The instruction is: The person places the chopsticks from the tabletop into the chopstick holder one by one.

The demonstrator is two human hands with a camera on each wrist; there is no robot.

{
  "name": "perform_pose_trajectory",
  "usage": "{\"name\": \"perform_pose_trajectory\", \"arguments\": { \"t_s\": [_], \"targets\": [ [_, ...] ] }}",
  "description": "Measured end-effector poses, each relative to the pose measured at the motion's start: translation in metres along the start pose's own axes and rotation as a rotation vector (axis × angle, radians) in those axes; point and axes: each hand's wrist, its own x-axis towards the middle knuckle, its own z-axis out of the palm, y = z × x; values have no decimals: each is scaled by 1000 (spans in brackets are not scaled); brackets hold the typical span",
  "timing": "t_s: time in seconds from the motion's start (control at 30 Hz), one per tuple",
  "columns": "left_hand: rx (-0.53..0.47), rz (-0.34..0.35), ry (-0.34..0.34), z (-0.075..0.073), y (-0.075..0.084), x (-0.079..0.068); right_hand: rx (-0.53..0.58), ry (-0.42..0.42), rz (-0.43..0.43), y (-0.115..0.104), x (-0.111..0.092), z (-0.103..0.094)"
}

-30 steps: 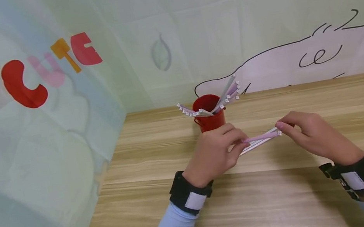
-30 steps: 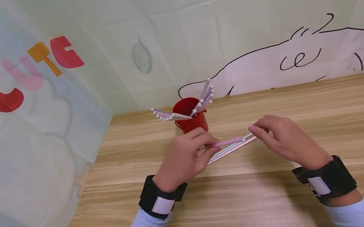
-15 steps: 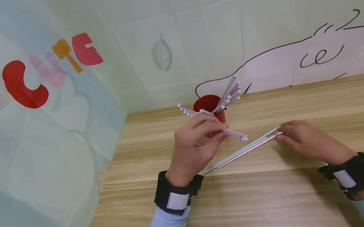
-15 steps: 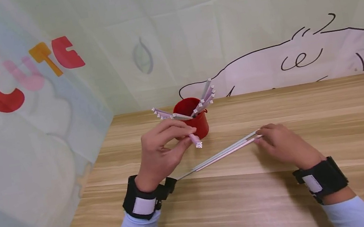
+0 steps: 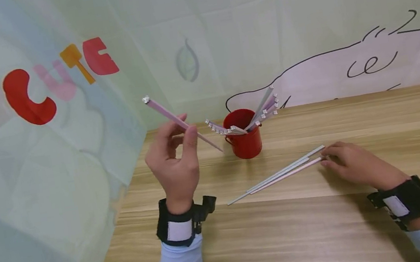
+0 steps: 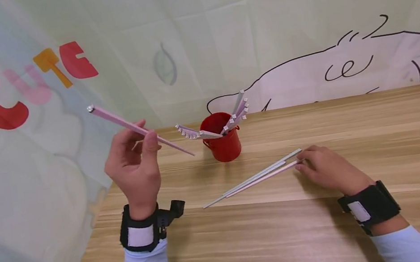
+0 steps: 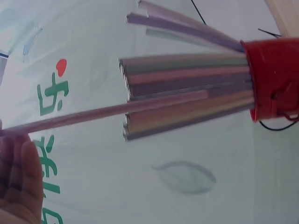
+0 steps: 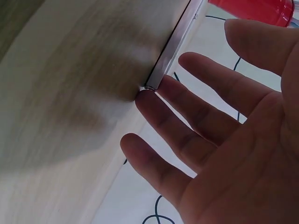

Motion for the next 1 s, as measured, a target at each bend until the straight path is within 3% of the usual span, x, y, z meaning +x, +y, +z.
{"name": "perform_pose_trajectory", "arguments": {
  "t_s": [0.17,0.43,0.77,1.0],
  "targets": [
    [50,-49,134,-3,-2,3,5,-22,18,-1,-2,-2],
    [96,-99,156,-2,-21,-3,-38,21,-33,2,-3,2],
    [76,-227,20,4,-54,-23,-57,33,-62,2,-3,5],
    [228,-247,-155,9,-82,-41,-72,4,-50,-2,-2,2]
  ]
}}
